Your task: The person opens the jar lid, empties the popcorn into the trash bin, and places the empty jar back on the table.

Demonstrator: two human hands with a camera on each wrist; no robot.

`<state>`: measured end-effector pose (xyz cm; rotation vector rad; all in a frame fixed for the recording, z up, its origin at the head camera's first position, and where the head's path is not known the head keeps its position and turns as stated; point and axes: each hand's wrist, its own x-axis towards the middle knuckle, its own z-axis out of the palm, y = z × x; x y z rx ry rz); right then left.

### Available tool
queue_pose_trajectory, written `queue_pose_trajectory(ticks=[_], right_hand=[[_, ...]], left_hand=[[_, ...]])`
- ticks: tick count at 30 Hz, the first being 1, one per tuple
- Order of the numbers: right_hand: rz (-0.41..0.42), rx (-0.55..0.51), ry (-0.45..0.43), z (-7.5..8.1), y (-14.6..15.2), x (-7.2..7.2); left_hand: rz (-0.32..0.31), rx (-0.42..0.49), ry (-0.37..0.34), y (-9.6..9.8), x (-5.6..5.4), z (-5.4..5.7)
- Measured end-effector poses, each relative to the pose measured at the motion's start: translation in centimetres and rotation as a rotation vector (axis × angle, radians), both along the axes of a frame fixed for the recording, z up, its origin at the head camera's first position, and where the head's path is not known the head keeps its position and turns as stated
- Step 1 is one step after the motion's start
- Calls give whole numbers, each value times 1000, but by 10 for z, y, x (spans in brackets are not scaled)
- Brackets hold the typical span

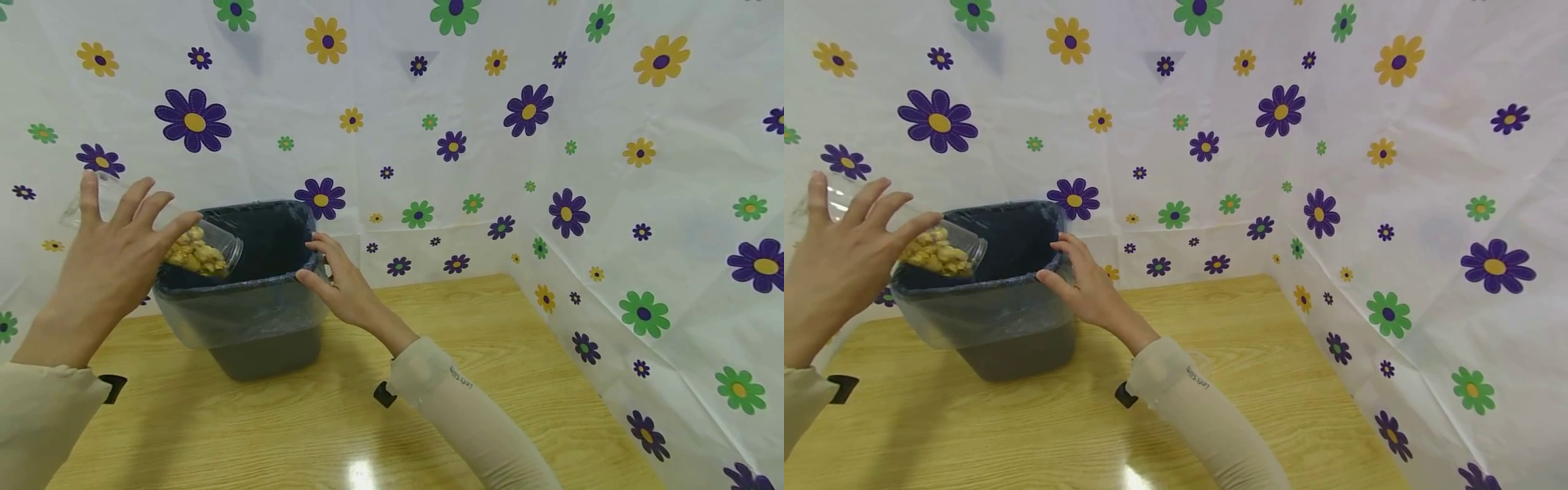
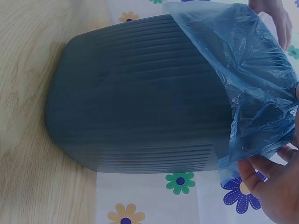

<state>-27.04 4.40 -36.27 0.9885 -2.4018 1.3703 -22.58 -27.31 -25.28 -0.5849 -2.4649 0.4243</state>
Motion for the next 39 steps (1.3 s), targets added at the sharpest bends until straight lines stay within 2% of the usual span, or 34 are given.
queue_pose_trajectory(ticks=[6,14,19,25,29,33,37,39], right_hand=[[3,1,-14,-1,-1,1],[11,-9,-7,-1,-1,1],[10,-3,4,1,-1,0],[6,0,1,1,-1,-1],[6,-4,0,1,-1,-2],[11,-2,0,1,-2,-2],[8,1,-2,3,-2,-1],[8,6,-8,4,-1,-1]], left_hand=[[-28,-1,13,0,2,-3],[-45,-8,31,2,1,-1],[9,28,36,4,0,2],[71,84,-4,3,-1,0],[174,162,-73,-1,-2,-4],[304,294,-131,-6,5,-6],[334,510,-118,-6,20,-5],[330,623,-107,-4,30,-4]])
